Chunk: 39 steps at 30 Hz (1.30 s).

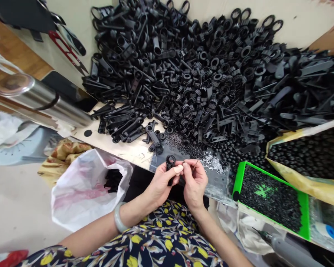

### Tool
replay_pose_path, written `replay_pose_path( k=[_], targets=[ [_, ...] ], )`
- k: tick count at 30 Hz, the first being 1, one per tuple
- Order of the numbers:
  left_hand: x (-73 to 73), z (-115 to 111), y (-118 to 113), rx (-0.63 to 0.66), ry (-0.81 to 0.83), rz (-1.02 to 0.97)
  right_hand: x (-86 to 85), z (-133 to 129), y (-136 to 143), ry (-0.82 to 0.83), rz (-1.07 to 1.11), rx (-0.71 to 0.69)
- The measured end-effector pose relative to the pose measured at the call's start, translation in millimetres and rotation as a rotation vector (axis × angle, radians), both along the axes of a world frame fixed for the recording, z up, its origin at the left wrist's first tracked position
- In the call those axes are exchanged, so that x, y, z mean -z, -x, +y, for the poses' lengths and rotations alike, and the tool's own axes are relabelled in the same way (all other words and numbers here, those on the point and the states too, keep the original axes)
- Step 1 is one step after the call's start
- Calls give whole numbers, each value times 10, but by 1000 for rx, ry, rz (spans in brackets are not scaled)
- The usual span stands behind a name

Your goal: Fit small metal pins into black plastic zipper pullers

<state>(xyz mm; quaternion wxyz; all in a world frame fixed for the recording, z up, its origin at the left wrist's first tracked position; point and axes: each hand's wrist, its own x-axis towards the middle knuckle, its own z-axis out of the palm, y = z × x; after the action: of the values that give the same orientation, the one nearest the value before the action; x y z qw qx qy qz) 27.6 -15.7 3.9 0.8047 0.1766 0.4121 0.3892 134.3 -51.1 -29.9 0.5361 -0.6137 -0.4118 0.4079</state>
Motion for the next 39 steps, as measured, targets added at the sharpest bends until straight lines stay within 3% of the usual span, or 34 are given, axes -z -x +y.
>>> replay_pose_path(
  k=[2,5,10,14,21,39],
  targets=[
    [20,7,15,9,49,-57,-6,-3,15,49,163,103],
    [53,9,38,35,54,-63,-24,-16,25,87,303,92],
    [100,7,137,84,-113,171,-3,-62,-118,55,168,26],
    [84,36,237,203,-308,383,47,-85,-238,53,102,-37],
    [13,87,295,257,-533,551,83,-75,-262,40,82,-48],
    [46,31,282,259,-437,525,114,-129,-222,3,85,-13]
  ],
)
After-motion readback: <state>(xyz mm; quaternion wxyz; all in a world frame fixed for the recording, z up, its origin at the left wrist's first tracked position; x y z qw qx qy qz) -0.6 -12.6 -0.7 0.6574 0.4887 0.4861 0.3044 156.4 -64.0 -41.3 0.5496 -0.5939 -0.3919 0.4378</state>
